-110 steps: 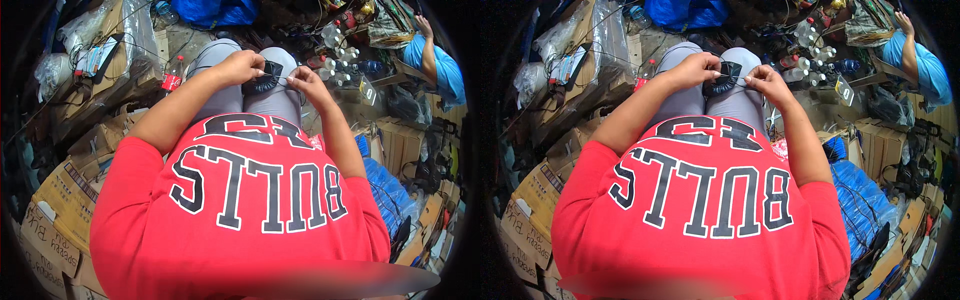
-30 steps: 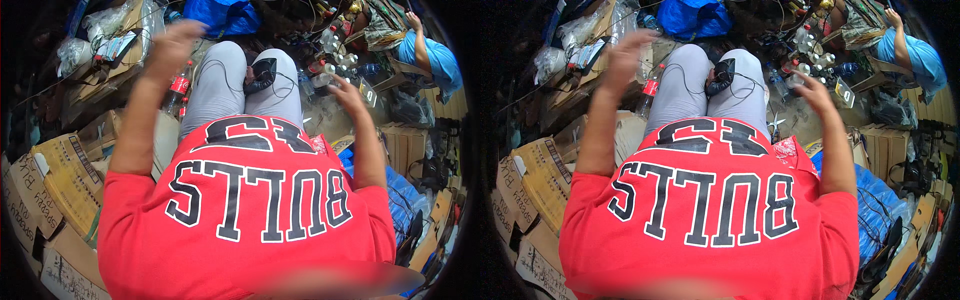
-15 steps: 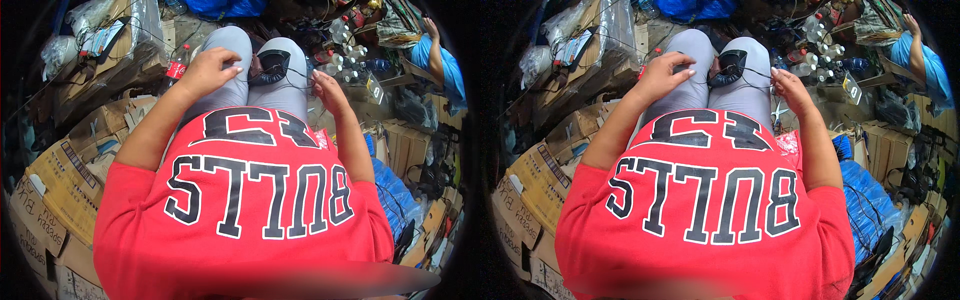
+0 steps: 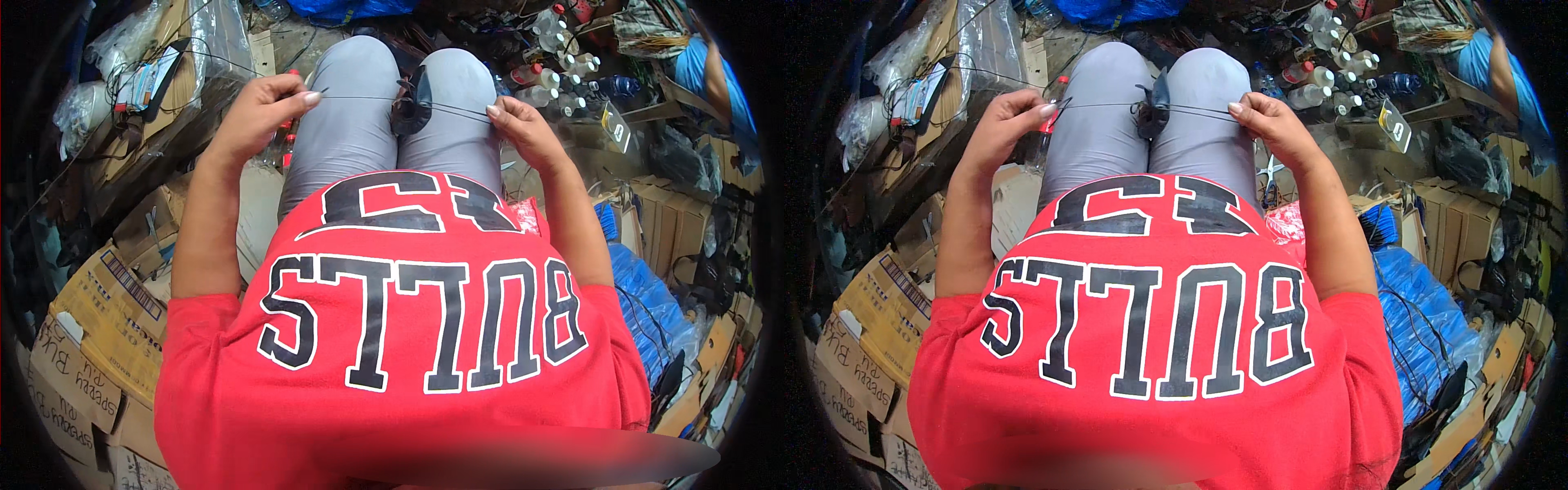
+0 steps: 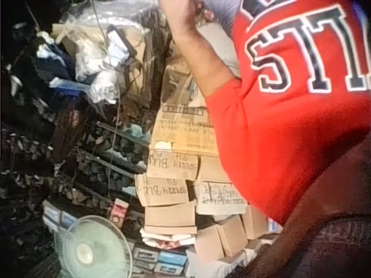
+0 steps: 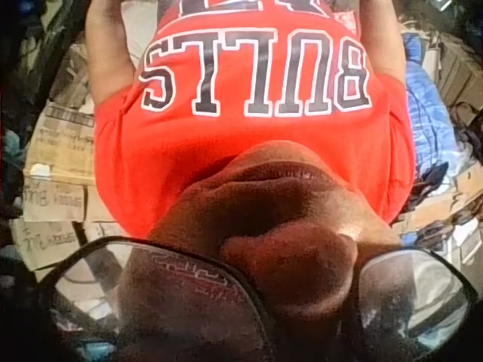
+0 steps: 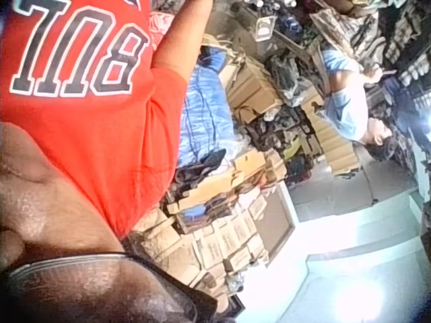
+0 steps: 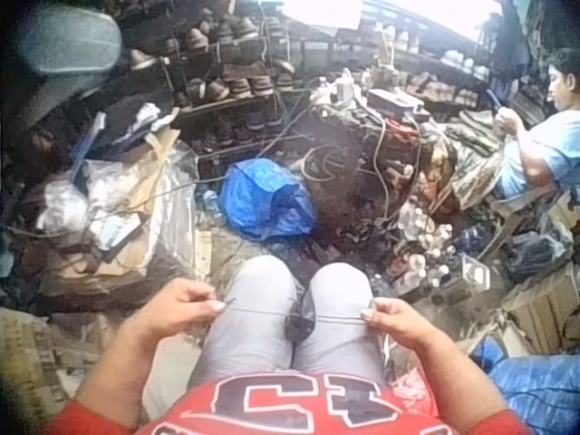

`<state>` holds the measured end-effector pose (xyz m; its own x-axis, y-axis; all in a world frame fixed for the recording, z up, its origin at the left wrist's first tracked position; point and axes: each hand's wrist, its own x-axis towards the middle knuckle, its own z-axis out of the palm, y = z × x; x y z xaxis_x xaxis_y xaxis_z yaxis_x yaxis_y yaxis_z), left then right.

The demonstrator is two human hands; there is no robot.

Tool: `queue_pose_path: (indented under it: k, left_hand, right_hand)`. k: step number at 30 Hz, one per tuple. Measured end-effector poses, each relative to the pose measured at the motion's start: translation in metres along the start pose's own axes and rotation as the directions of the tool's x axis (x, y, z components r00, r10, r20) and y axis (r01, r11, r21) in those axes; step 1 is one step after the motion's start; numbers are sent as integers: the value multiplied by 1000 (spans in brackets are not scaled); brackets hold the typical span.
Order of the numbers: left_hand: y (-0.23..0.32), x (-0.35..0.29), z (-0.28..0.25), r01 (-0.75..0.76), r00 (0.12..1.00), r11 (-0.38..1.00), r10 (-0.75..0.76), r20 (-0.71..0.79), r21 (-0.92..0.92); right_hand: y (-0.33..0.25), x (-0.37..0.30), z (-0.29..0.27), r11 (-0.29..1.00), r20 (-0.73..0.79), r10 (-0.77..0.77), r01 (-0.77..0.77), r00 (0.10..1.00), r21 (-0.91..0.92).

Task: Stitching or repairing a black shoe component by hand using a needle and thread.

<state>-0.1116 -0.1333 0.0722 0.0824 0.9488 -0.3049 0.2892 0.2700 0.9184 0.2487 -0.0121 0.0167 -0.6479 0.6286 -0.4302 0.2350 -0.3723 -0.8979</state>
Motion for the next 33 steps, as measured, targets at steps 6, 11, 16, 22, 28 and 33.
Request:
queue_pose_path:
  k: [6, 11, 16, 22, 28, 33]
  left_hand:
    - [-11, 8, 11, 27, 1000, 998, -27, 4, -59]
    - [-19, 14, 24, 34, 998, 996, -30, -52, 82]
    - [-23, 9, 7, -27, 970, 996, 46, -239, 82]
    - [-80, -63, -159, 93, 769, 996, -71, -635, 2]
    - [-40, -36, -112, -53, 444, 947, 307, -842, 317]
    - [8, 40, 21, -419, 827, 807, 529, -193, 417]
  right_hand:
    - [2, 5, -12, 963, -146, -143, 104, 979, -249]
    - [-4, 4, -4, 917, -442, -363, 232, 820, -324]
    - [19, 5, -18, 916, -504, -396, 291, 768, -277]
    - [50, -32, -90, 955, -577, -149, -33, 803, -293]
    - [52, -44, -104, 996, -566, 82, -45, 821, 79]
    - [-21, -12, -33, 904, -339, -206, 46, 918, -425]
